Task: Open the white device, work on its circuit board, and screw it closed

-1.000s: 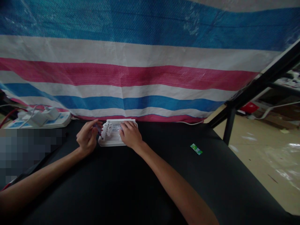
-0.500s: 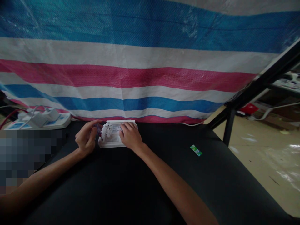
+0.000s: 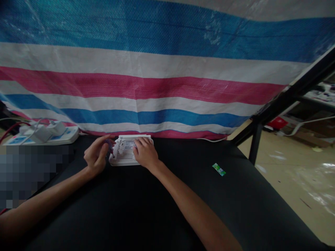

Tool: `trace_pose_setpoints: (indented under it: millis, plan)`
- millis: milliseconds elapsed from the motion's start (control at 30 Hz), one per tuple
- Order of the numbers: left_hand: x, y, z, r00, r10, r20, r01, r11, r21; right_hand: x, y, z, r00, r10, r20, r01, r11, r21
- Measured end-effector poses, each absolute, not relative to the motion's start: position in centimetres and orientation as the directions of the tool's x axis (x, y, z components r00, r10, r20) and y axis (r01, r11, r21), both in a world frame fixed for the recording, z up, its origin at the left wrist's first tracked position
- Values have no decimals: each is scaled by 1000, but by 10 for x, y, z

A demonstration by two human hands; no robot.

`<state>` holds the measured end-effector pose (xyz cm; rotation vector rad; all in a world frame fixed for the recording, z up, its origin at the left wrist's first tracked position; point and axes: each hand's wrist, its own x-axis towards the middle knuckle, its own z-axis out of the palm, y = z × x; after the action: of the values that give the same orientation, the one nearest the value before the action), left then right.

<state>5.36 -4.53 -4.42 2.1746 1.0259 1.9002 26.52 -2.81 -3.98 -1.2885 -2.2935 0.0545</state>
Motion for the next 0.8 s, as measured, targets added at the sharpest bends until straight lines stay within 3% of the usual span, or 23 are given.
trace_pose_setpoints:
  millis: [100,333,567,800]
  plan:
    - [55,-45,-45,19,546,837,437,-758,485,265,-28,-39,-426,810,403,789,550,-272]
    - [57,-43,-39,-20,421,907,524,-768,368,264,-29,-39,-414,817,401,796,539,-276]
    - [56,-43,-49,-1,563,826,375,-766,522,264,-30,-36,-419,815,400,791,544,-281]
    - [54,-41,-47,-15,481,876,536,-736,414,265,-29,-37,-423,815,397,787,547,-286]
